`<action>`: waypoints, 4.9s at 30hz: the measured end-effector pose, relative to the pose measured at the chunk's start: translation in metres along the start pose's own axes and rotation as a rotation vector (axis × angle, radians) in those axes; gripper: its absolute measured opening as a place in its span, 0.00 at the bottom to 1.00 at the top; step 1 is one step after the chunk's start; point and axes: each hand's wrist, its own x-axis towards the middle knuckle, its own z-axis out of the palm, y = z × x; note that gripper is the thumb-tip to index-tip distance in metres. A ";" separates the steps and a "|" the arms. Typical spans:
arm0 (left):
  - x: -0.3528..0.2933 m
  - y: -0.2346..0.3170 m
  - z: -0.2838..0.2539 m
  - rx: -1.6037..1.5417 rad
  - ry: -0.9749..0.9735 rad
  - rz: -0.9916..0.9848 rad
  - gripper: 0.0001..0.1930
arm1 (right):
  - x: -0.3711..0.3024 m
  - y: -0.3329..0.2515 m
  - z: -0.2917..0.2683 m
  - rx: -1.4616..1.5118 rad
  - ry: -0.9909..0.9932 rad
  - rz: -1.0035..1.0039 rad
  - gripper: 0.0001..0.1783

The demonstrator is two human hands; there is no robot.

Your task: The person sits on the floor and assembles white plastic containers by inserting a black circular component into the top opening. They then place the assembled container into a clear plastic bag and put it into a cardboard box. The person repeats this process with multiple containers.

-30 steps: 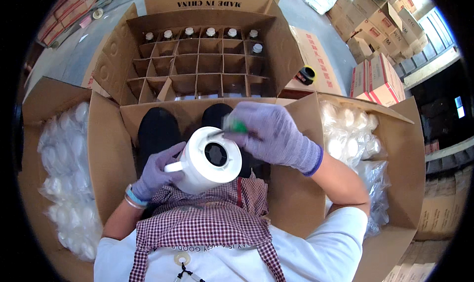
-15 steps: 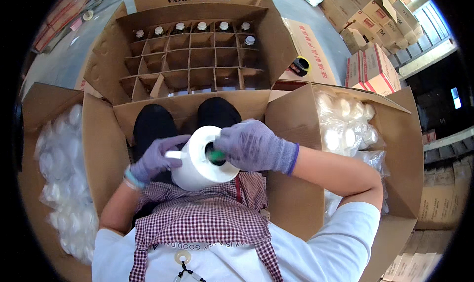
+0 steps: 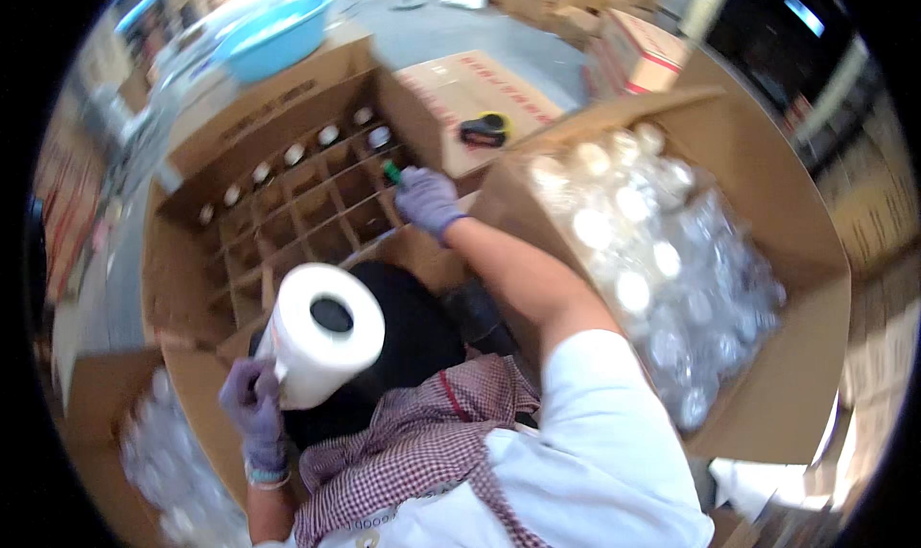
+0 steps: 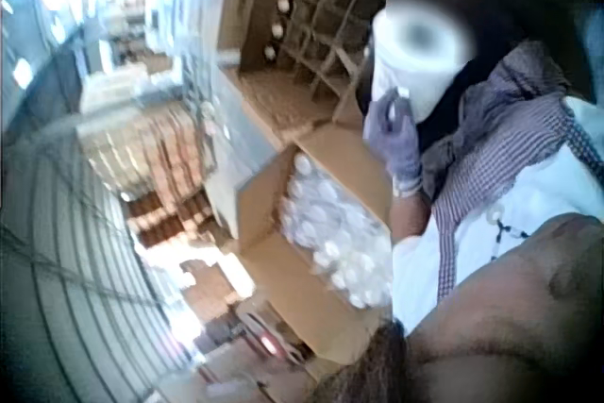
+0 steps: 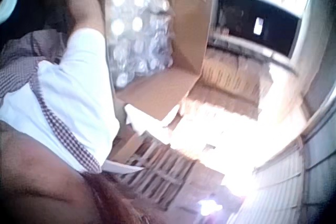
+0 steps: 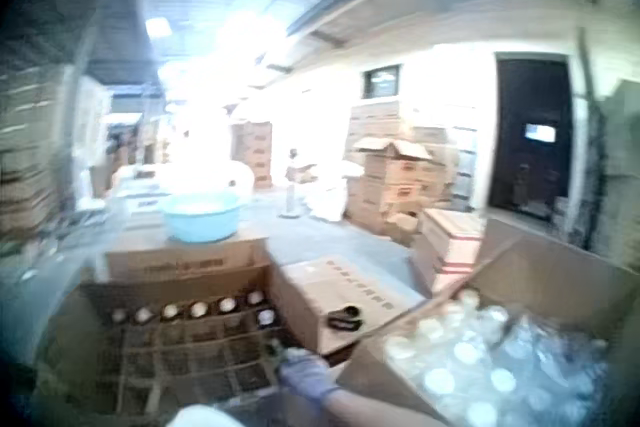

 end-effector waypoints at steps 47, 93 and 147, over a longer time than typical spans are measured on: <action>0.080 0.066 0.106 -0.078 -0.450 0.751 0.42 | -0.020 -0.060 -0.435 1.275 -0.043 -0.483 0.21; -0.096 -0.063 0.008 -0.076 -0.825 -0.182 0.23 | -0.231 -0.035 -0.077 0.965 -1.124 -0.648 0.21; 0.020 -0.030 0.054 0.347 -0.844 -0.002 0.23 | -0.086 0.490 -0.335 -0.669 -0.461 0.655 0.27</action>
